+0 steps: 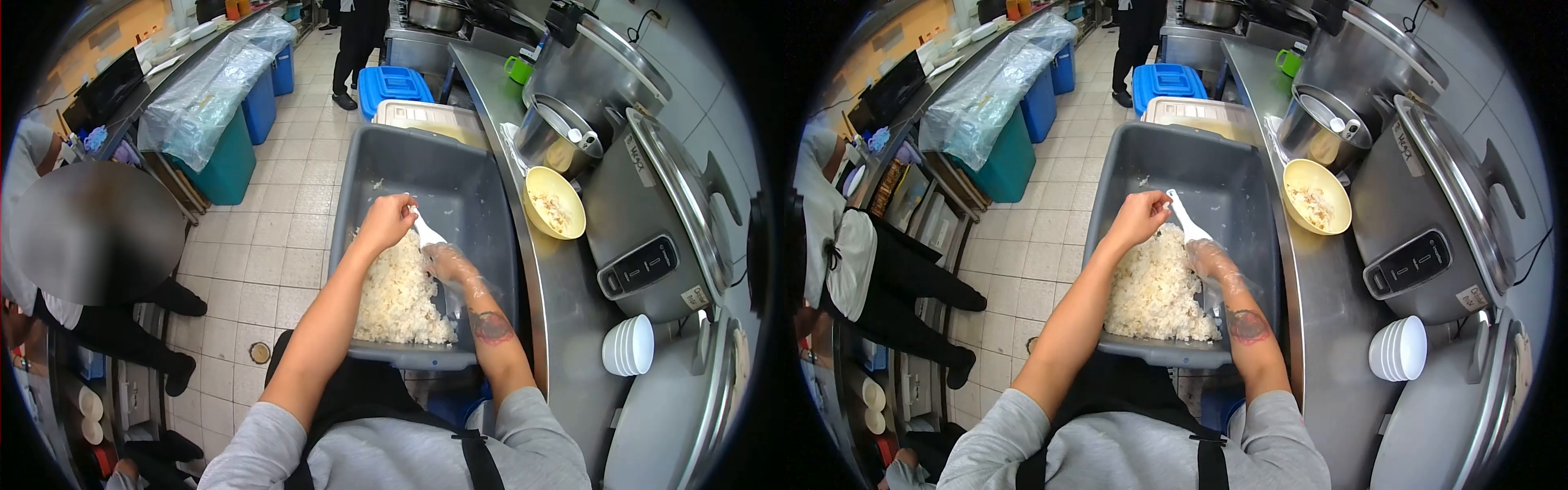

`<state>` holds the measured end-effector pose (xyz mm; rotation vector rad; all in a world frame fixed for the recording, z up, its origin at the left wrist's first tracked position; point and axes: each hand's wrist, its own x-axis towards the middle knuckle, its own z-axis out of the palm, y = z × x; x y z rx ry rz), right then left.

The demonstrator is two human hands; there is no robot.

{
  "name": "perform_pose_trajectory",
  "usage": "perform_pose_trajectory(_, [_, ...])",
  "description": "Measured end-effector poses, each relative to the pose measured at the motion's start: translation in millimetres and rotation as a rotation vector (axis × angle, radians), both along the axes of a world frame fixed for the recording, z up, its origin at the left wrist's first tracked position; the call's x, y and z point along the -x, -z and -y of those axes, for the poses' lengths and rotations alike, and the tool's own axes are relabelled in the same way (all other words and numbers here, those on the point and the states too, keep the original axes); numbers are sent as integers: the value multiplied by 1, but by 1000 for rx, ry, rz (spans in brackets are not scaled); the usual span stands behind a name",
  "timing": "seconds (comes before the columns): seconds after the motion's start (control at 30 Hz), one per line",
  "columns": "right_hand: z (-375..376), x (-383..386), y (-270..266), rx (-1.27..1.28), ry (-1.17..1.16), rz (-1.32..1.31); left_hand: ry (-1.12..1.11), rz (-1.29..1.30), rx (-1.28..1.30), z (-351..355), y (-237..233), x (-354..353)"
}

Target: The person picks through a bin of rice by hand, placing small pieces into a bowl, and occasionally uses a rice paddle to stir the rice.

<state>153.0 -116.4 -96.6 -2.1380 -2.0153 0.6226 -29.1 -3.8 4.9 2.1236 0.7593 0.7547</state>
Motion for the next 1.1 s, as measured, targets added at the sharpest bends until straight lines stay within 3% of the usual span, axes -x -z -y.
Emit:
perform_pose_trajectory(0.07, [-2, 4, 4, 0, -14, -70, -11, 17, 1, -1, 0, 2])
perform_pose_trajectory(0.17, [-11, 3, 22, 105, -51, 93, -36, 44, 3, -4, 5, 1])
perform_pose_trajectory(0.27, [4, 4, 26, 46, -5, -119, -31, 64, -13, -9, 14, -2])
perform_pose_trajectory(0.37, [19, 23, -1, 228, 225, -382, -34, 65, 20, -11, 13, -4])
perform_pose_trajectory(0.47, [10, 15, 24, 632, 308, -671, -35, 91, 54, -10, 8, -4])
perform_pose_trajectory(0.57, [28, 37, -7, 623, 500, -891, -53, 106, 101, -13, -1, 2])
perform_pose_trajectory(0.7, [26, 36, 37, 665, 581, -1072, -105, 92, 117, -16, -4, 8])
perform_pose_trajectory(0.87, [25, 39, 42, 832, 471, -995, -107, 102, 31, -18, 0, 6])
perform_pose_trajectory(1.1, [19, 77, 39, 664, 393, -880, -100, 79, 63, -17, 0, 7])
